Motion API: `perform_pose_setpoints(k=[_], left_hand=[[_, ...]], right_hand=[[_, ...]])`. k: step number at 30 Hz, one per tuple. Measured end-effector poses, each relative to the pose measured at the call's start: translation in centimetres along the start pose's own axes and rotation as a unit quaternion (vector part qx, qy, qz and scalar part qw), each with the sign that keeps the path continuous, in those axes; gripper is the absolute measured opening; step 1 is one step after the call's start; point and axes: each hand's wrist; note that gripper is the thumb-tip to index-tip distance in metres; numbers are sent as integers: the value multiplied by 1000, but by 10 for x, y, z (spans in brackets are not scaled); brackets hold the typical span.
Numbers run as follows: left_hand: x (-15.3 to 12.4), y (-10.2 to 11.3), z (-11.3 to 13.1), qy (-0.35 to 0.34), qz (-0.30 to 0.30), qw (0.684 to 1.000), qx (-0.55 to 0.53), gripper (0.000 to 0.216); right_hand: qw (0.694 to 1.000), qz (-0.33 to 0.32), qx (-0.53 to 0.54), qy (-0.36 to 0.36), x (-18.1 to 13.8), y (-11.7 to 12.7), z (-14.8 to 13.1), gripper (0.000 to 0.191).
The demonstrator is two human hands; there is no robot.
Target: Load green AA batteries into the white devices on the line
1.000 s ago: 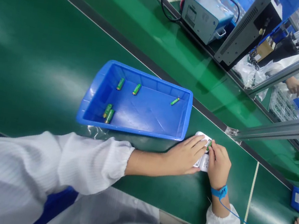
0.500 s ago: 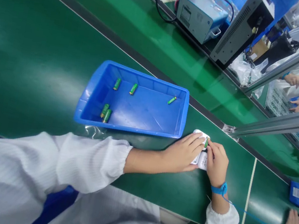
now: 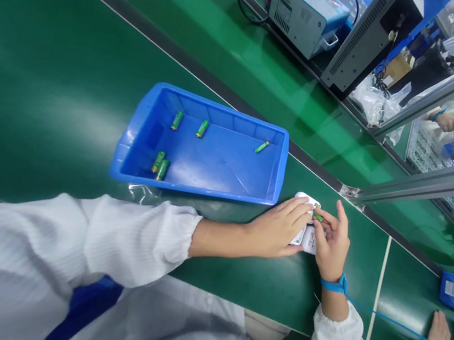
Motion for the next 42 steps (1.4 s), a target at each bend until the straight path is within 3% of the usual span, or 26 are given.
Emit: perform_pose_setpoints(k=[4,9,15,21,28,33,42], left_hand=[[1,2,1,2,-9,1000,-1,78],[1,4,1,3,-14,1000,-10,82],[-1,2,1,-2,-11,1000,-3,81],[-1,0,1,-5,-10,1000,7,76],[0,5,1,-11,-6,1000,15,69],[0,5,1,-7,-8,1000,9,67],[-1,-1,0,-11,-1,1000,-15,74]], right_hand=[[999,5,32,-13,0,1,1,60],[996,66,41,-44,0,1,2,40],[997,46,-29,-59,8,-5,0,27],[995,45,-73,-48,19,-7,-7,27],[994,44,-95,-1,5,11,-11,28],[988,2,-128,86,-2,16,-14,29],[957,-59,-252,128,-7,10,-13,40]])
Point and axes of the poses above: each hand's wrist, its own x-axis towards the middle knuckle, its own y-axis out of the back of the hand, z = x × y, and after that the axes turned 8 degrees about -x, right-handed
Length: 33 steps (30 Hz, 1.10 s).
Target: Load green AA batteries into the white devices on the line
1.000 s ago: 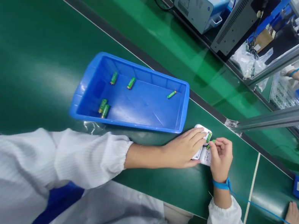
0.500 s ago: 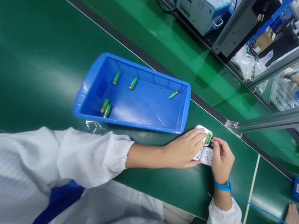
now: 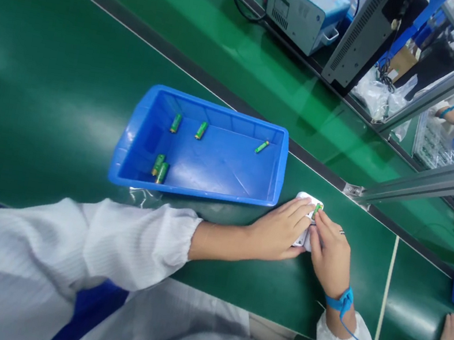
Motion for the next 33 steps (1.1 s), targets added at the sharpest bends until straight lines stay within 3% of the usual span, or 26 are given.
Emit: perform_pose_setpoints(k=[3,6,11,15,21,27,33], left_hand=[[0,0,0,2,-1,1000,2,75],[-1,1,-1,3,-1,1000,-2,70],[-1,1,-2,-8,-6,1000,13,68],[-1,-1,-4,-30,-17,999,3,66],[-2,-5,-8,-36,-19,999,-9,65],[-4,-9,-7,12,-4,1000,9,75],[-4,-10,-10,27,-29,999,-13,82]], right_hand=[[1000,-14,-16,5,0,-5,-4,44],[1000,14,24,-5,2,-10,0,40],[989,59,115,-79,8,-15,20,40],[990,34,94,-104,16,-24,37,54],[985,-10,127,-119,25,-29,55,39],[971,0,188,-148,23,-27,51,39],[947,10,279,-160,18,-27,41,47]])
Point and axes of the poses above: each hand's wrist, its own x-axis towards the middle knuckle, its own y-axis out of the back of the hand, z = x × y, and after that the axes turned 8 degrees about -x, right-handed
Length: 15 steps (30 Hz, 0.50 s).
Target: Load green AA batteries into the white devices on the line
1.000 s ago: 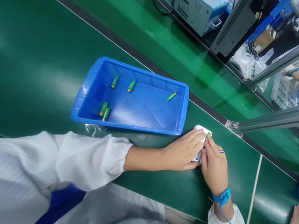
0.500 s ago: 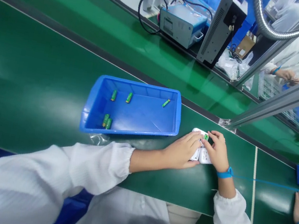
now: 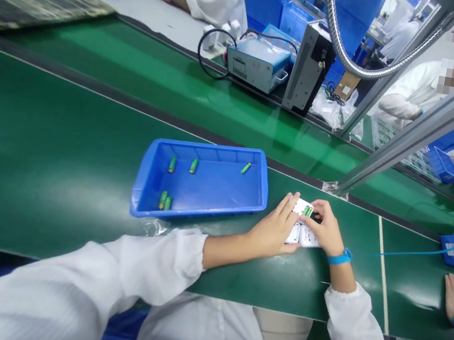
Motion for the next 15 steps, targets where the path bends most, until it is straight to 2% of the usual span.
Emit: perform_pose_setpoints(k=[5,8,15], left_hand=[[1,1,-1,-19,2,1000,-8,84],[1,2,0,-27,-1,1000,-5,87],[1,6,4,-30,14,999,3,83]], right_hand=[[1000,20,-4,-20,5,-2,3,55],[1000,2,-10,-25,7,1,6,48],[996,-16,86,-19,6,9,8,53]])
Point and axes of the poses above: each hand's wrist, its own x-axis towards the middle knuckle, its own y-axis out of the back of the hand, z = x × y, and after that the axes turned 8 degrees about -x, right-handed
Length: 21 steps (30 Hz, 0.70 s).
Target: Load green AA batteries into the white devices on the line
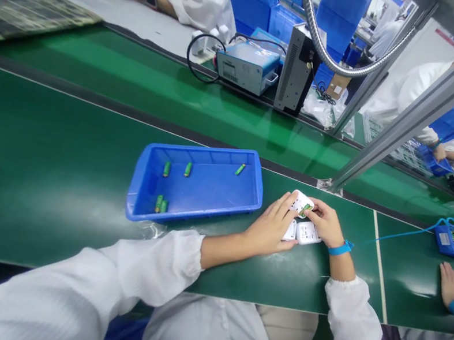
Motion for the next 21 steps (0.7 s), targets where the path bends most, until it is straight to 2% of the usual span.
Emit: perform_pose_setpoints(k=[4,8,10,13,16,19,21], left_hand=[[0,0,1,-3,5,1000,8,75],[2,2,5,12,-30,999,42,75],[3,3,7,5,-48,998,52,72],[4,3,7,-28,-48,996,70,64],[3,1,6,-106,-47,989,89,48],[3,0,6,-177,-57,978,97,36],[3,0,6,-188,-57,975,107,36]], right_hand=[[997,71,-12,10,-2,10,-1,53],[969,207,-127,39,-30,43,10,53],[936,277,-214,40,-54,69,24,52],[850,384,-362,5,-91,110,55,55],[795,414,-442,-18,-123,143,87,54],[793,390,-468,-22,-141,161,108,50],[794,373,-479,-26,-139,163,108,48]])
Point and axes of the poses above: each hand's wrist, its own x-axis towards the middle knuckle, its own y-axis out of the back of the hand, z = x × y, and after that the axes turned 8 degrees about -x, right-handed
